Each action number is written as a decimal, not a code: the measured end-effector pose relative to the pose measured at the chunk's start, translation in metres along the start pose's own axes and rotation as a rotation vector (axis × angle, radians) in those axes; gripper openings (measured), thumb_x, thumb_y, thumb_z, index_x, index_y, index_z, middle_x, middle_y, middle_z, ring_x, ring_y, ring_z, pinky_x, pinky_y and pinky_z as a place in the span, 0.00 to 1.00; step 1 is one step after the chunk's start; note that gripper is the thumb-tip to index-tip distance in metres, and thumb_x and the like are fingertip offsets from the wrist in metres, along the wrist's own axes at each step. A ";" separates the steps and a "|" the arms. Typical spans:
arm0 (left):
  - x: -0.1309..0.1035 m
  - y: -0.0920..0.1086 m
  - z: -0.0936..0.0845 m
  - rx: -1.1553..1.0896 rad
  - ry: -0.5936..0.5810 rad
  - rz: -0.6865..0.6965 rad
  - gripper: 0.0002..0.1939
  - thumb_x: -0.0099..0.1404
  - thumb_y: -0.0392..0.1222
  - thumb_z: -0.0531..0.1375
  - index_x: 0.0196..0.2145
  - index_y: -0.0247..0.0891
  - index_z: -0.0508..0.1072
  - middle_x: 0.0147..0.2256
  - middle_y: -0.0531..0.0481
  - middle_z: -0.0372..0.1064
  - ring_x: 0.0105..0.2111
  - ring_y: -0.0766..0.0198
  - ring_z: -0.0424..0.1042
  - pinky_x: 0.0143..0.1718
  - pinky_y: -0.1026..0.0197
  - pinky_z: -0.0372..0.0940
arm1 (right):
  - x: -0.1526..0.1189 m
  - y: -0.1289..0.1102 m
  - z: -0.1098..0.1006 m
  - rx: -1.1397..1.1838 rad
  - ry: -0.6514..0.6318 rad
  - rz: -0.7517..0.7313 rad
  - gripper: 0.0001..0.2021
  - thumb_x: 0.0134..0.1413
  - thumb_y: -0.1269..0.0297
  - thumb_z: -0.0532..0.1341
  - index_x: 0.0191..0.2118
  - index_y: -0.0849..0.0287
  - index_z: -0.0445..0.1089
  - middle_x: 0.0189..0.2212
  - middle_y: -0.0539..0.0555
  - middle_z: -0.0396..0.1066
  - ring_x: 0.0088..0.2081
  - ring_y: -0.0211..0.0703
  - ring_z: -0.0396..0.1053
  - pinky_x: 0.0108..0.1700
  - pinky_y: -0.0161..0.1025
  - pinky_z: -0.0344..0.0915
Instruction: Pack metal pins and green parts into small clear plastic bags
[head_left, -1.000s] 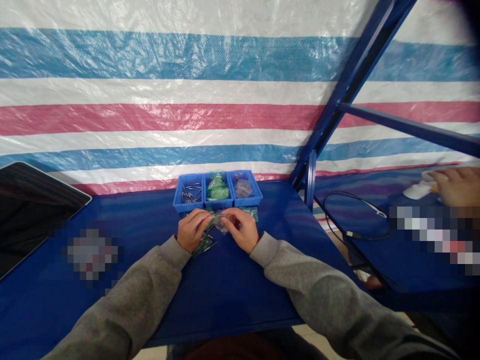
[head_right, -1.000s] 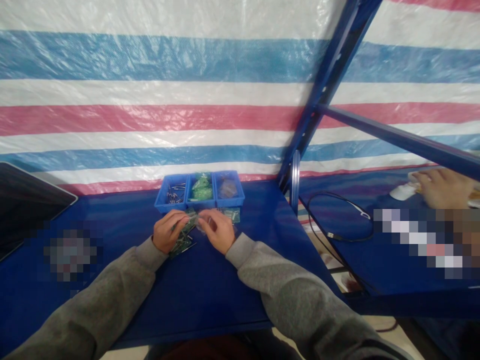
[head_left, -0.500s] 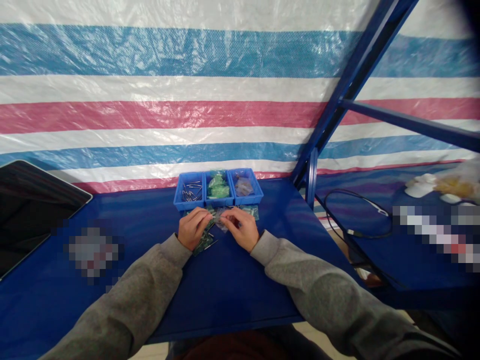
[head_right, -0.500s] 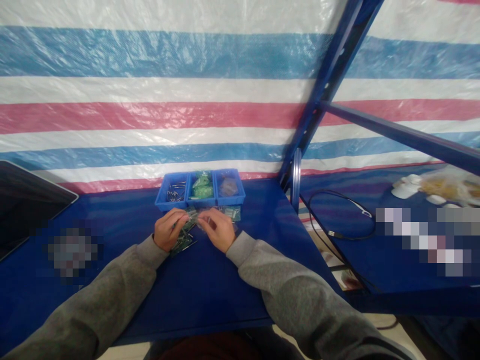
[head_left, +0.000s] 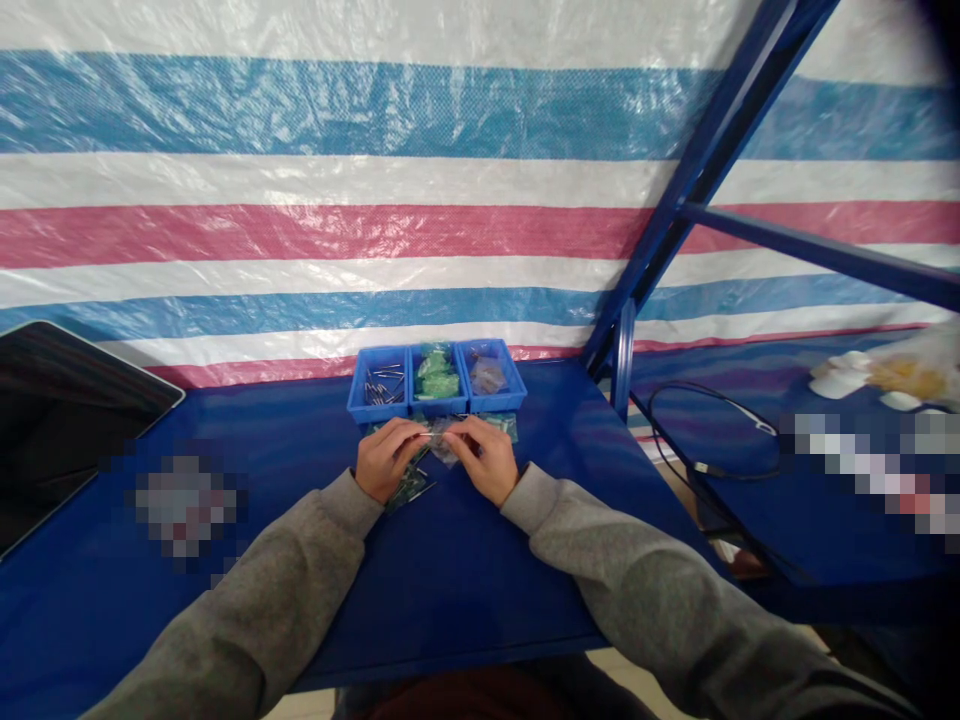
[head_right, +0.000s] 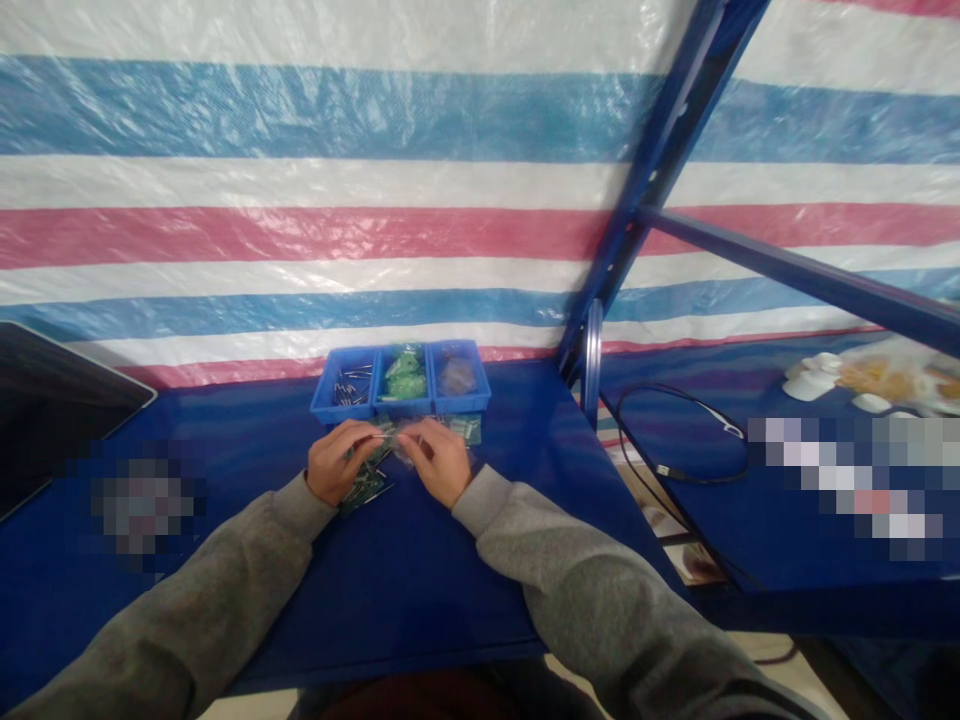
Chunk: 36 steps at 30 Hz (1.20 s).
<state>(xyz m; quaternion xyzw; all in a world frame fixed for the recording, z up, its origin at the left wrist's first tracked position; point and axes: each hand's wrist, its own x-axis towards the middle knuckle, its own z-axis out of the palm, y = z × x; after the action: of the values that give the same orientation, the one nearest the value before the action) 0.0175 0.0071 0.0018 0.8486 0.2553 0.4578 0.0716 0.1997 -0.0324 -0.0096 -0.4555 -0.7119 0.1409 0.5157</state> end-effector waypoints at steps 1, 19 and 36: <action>0.000 0.001 0.000 0.001 0.000 -0.002 0.05 0.62 0.35 0.57 0.37 0.35 0.70 0.32 0.47 0.70 0.33 0.66 0.69 0.36 0.63 0.66 | 0.000 0.000 0.000 -0.003 -0.002 0.001 0.10 0.59 0.62 0.54 0.33 0.60 0.69 0.25 0.51 0.66 0.26 0.37 0.62 0.32 0.34 0.58; 0.002 0.006 -0.002 0.040 0.047 0.036 0.06 0.60 0.34 0.58 0.37 0.35 0.71 0.33 0.47 0.71 0.33 0.66 0.70 0.35 0.63 0.67 | 0.000 0.002 0.003 -0.040 -0.053 0.018 0.14 0.60 0.59 0.53 0.29 0.59 0.70 0.22 0.50 0.68 0.24 0.37 0.64 0.30 0.33 0.57; 0.003 0.006 -0.001 0.041 0.016 -0.012 0.06 0.61 0.36 0.57 0.37 0.34 0.71 0.32 0.46 0.71 0.28 0.68 0.69 0.30 0.66 0.66 | 0.000 0.001 0.002 -0.035 0.007 0.062 0.13 0.58 0.58 0.55 0.30 0.59 0.71 0.23 0.50 0.70 0.23 0.35 0.64 0.29 0.32 0.58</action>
<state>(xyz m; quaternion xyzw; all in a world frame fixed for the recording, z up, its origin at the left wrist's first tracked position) 0.0204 0.0033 0.0064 0.8445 0.2706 0.4589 0.0548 0.1987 -0.0316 -0.0109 -0.4867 -0.6981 0.1426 0.5054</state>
